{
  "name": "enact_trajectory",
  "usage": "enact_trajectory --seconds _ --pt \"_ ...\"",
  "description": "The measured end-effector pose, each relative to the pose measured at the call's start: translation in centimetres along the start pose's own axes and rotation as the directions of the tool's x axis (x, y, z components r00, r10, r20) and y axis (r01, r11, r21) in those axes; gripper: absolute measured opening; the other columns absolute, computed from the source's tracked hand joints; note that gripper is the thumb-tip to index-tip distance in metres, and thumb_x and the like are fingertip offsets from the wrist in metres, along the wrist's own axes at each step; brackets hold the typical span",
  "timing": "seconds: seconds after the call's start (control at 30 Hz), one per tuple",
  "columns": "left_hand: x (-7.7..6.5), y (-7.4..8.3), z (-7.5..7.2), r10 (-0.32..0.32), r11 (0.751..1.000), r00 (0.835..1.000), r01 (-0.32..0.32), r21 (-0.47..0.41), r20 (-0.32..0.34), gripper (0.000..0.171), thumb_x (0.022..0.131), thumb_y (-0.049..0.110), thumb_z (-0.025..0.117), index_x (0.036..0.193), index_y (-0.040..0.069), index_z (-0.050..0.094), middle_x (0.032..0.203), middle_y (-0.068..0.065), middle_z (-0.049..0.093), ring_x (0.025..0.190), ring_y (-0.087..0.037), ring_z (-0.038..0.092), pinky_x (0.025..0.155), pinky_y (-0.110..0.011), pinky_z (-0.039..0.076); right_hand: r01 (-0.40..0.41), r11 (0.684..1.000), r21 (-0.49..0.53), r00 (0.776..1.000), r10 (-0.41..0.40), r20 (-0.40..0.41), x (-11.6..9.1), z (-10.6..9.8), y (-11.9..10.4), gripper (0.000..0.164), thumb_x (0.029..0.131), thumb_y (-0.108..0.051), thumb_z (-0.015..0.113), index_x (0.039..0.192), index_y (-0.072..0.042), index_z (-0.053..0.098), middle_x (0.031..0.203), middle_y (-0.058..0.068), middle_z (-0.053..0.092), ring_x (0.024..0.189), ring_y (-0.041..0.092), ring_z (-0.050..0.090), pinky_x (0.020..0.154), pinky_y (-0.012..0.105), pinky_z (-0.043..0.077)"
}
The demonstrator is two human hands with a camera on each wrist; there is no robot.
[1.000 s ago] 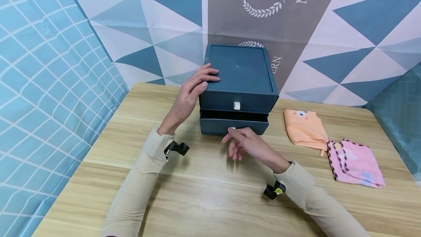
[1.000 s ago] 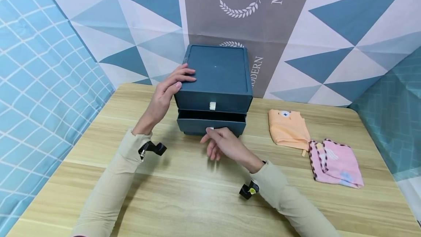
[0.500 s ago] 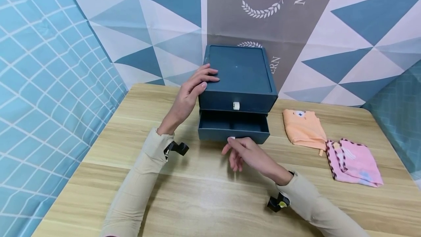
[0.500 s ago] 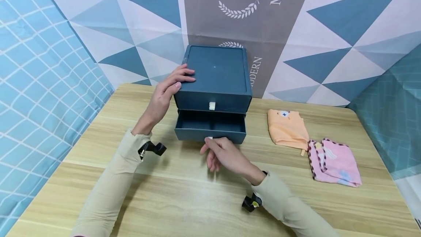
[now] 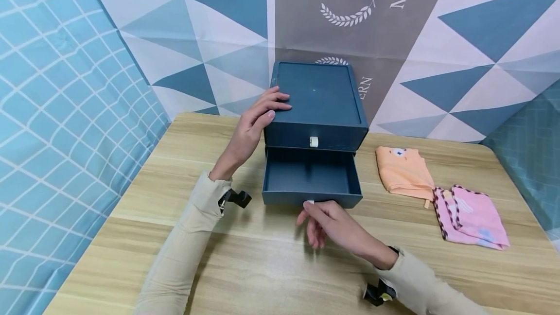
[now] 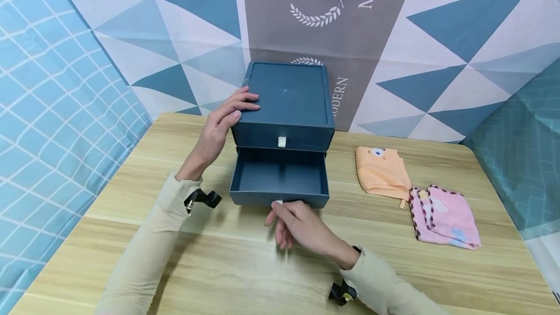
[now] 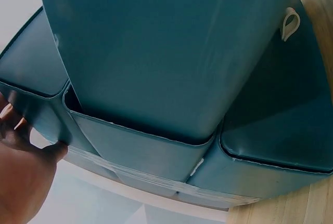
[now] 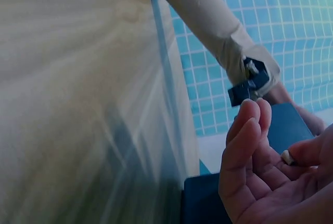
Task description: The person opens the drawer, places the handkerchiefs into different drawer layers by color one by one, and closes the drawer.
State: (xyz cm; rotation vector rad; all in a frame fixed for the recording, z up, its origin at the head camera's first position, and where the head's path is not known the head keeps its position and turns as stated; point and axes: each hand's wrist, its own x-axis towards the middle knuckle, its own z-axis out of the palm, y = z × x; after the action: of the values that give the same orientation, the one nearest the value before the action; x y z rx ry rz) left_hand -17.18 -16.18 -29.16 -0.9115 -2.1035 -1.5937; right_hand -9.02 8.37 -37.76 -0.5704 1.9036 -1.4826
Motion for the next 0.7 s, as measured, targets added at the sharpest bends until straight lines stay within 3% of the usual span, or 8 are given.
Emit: enact_trajectory --seconds 0.7 --pt "0.0 -0.2 0.0 0.010 1.000 1.000 -0.010 -0.001 -0.005 0.033 0.103 0.003 0.038 0.122 -0.011 0.061 0.143 -0.026 0.048 0.150 -0.028 0.023 0.122 -0.033 0.017 0.028 0.999 0.019 1.000 -0.028 0.008 -2.8 2.7 1.1 0.058 0.109 -0.040 0.034 0.096 0.007 0.066 0.060 0.008 0.062 0.051 0.014 0.056 0.051 0.030 0.053"
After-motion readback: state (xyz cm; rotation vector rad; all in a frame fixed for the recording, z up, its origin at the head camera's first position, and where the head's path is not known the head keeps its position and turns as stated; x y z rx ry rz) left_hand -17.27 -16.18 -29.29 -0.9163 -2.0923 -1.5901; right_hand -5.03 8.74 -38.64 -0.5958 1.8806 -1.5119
